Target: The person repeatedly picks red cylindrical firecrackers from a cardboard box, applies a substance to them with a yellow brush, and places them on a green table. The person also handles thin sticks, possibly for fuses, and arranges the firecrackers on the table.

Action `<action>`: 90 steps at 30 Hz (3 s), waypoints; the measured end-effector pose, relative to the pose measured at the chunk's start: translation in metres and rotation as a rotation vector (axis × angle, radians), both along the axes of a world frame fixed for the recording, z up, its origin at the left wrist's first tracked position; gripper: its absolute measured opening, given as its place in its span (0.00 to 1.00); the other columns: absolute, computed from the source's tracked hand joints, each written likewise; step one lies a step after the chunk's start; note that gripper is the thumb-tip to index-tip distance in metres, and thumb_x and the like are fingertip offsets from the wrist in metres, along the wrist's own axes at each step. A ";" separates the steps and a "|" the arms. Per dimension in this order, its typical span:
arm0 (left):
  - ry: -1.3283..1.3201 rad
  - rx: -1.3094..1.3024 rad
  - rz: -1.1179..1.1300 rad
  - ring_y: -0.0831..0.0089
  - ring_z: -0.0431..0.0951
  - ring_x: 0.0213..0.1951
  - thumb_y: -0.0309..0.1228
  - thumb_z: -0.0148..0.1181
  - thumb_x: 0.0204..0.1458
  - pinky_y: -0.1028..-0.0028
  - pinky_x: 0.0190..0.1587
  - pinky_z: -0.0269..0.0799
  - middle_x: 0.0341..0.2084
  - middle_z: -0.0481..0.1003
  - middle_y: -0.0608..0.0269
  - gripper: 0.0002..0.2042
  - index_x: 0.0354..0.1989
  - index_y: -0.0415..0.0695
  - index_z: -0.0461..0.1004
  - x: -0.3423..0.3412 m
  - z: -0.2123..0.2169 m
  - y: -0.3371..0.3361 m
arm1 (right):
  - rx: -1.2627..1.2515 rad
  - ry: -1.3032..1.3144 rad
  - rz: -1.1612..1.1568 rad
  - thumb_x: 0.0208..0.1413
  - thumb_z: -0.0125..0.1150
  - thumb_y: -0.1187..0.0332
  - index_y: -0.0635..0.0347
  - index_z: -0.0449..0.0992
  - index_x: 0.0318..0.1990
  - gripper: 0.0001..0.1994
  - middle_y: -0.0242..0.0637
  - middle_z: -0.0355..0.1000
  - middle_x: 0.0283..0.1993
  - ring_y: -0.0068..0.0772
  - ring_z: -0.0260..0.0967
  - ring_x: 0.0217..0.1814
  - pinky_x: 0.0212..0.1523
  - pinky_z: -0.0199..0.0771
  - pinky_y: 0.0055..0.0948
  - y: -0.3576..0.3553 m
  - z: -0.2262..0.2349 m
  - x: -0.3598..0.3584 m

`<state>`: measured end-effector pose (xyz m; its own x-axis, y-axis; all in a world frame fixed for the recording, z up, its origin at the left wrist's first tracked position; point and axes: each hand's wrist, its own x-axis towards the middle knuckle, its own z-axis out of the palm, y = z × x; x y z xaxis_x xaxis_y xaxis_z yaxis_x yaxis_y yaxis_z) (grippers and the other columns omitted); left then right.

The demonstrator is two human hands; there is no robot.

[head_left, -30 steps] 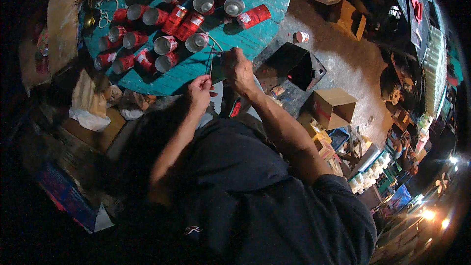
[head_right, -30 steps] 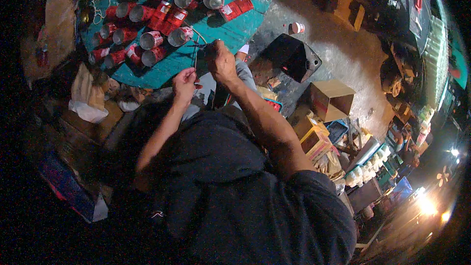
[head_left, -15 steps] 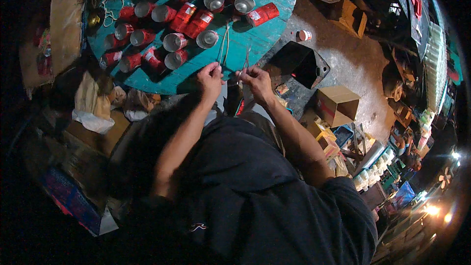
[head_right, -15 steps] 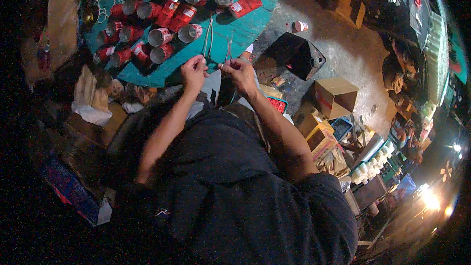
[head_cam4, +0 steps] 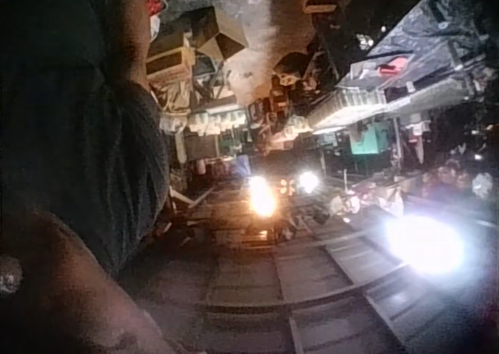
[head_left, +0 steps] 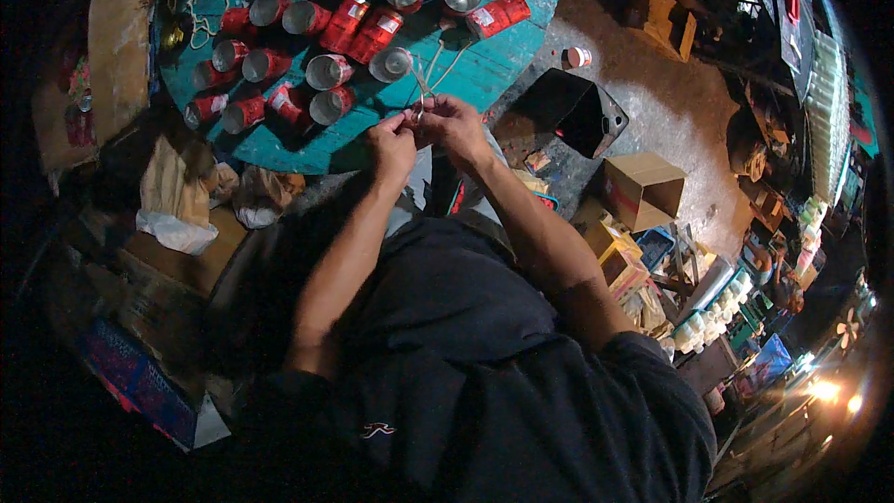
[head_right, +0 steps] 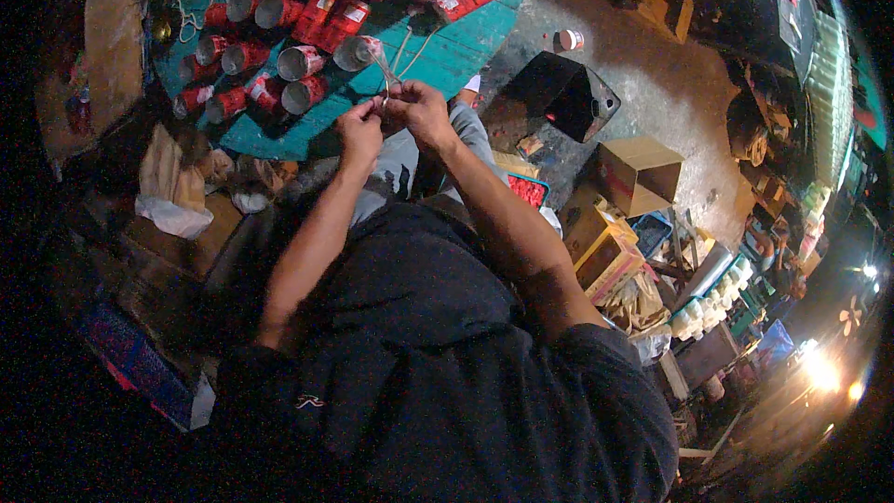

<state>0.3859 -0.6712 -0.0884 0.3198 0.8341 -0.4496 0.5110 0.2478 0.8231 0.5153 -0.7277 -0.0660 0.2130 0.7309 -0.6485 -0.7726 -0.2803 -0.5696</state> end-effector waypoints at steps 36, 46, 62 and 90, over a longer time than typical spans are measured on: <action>-0.072 -0.395 -0.010 0.80 0.72 0.19 0.26 0.61 0.56 0.80 0.20 0.68 0.27 0.78 0.59 0.13 0.47 0.32 0.77 -0.005 0.024 0.014 | -0.132 0.251 0.288 0.55 0.68 0.54 0.57 0.76 0.27 0.16 0.24 0.65 0.19 0.15 0.53 0.14 0.14 0.48 0.19 -0.071 -0.024 -0.049; -0.128 -0.179 -0.061 0.77 0.74 0.28 0.23 0.61 0.52 0.76 0.30 0.70 0.29 0.77 0.63 0.11 0.44 0.34 0.80 -0.012 0.013 0.010 | -0.083 0.243 0.247 0.55 0.68 0.54 0.57 0.76 0.28 0.16 0.22 0.66 0.20 0.16 0.56 0.19 0.19 0.51 0.21 -0.060 -0.038 -0.055; -0.110 -0.144 -0.206 0.82 0.68 0.21 0.20 0.58 0.55 0.79 0.22 0.64 0.26 0.73 0.67 0.11 0.46 0.36 0.80 -0.014 0.015 0.017 | -0.068 0.196 0.277 0.56 0.68 0.60 0.59 0.76 0.29 0.13 0.22 0.65 0.21 0.15 0.53 0.19 0.20 0.48 0.21 -0.055 -0.043 -0.055; -0.220 -0.491 -0.182 0.80 0.75 0.26 0.21 0.60 0.55 0.81 0.25 0.68 0.30 0.76 0.64 0.21 0.57 0.37 0.66 -0.034 0.055 0.014 | 0.081 0.035 -0.092 0.51 0.63 0.85 0.65 0.60 0.52 0.23 0.44 0.77 0.39 0.33 0.76 0.43 0.46 0.77 0.33 -0.045 0.022 -0.021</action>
<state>0.3521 -0.6574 -0.0335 0.5691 0.4663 -0.6772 0.4105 0.5525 0.7254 0.4943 -0.7723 -0.0438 0.2598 0.7593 -0.5966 -0.8130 -0.1613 -0.5594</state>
